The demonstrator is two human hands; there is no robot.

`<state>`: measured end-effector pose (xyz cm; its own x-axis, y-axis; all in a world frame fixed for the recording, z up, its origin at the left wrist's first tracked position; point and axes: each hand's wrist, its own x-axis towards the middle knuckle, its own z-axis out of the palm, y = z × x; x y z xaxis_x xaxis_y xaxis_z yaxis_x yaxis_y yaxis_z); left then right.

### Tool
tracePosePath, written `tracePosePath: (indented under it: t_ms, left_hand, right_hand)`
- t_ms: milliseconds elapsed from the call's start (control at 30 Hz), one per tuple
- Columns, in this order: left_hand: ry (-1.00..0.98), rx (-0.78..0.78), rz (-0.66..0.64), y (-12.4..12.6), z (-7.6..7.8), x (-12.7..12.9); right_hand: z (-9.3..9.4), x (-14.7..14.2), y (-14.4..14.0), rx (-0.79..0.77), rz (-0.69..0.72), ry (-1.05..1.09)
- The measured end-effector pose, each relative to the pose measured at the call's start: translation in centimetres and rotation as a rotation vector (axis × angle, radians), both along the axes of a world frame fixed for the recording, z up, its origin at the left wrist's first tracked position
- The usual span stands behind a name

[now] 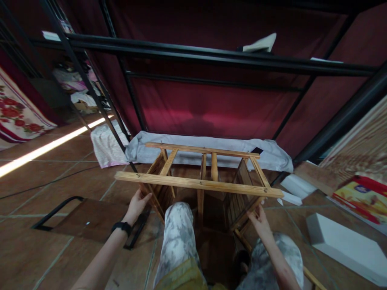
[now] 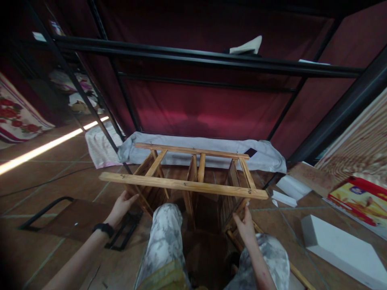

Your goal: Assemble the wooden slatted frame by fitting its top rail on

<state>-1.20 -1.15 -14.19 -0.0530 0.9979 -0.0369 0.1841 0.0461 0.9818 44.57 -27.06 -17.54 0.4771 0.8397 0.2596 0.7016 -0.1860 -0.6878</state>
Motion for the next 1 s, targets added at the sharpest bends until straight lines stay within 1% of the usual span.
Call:
tracePosePath:
  t_ms: [100, 133, 200, 300, 400, 500, 600, 667, 767, 833, 900, 1000]
  left_hand:
    - [0.002, -0.019, -0.046, 0.4, -2.2, -0.2]
    - [0.01, -0.026, -0.054, 0.6, -3.0, -0.2]
    - [0.03, -0.044, -0.051, 1.0, -4.6, -0.4]
    - [0.057, -0.077, -0.059, 1.2, -6.5, -0.6]
    - [0.102, -0.098, -0.072, 1.0, -7.7, -0.6]
    - [0.183, -0.118, -0.059, 0.6, -8.7, -0.4]
    - [0.298, -0.109, -0.007, 0.6, -9.7, -0.1]
    - [0.367, -0.084, 0.029, 0.7, -10.3, -0.1]
    - [0.466, -0.055, 0.01, 1.1, -10.7, -0.2]
    - [0.536, -0.023, -0.031, 1.3, -10.3, -0.2]
    - [0.586, 0.025, -0.068, 1.7, -9.3, 0.1]
    - [0.631, 0.102, -0.116, 2.9, -7.0, 1.0]
  right_hand:
    - [0.1, -0.7, 1.0, 0.12, -0.139, 0.175]
    - [0.1, -0.8, 1.2, 0.137, -0.161, 0.218]
    - [-0.2, -0.8, 1.4, 0.133, -0.189, 0.285]
    - [-1.2, -0.6, 1.3, 0.09, -0.205, 0.35]
    - [-2.7, -0.5, 1.3, 0.066, -0.255, 0.382]
    - [-4.7, -0.5, 1.7, 0.08, -0.31, 0.402]
    - [-6.9, -0.3, 2.2, 0.093, -0.318, 0.446]
    - [-8.2, -0.1, 2.3, 0.059, -0.348, 0.45]
    - [-9.3, 0.5, 2.5, 0.005, -0.405, 0.423]
    - [-9.2, 1.2, 2.7, 0.0, -0.423, 0.407]
    - [-8.5, 2.1, 3.2, 0.016, -0.433, 0.392]
    - [-6.7, 3.6, 4.6, 0.038, -0.443, 0.375]
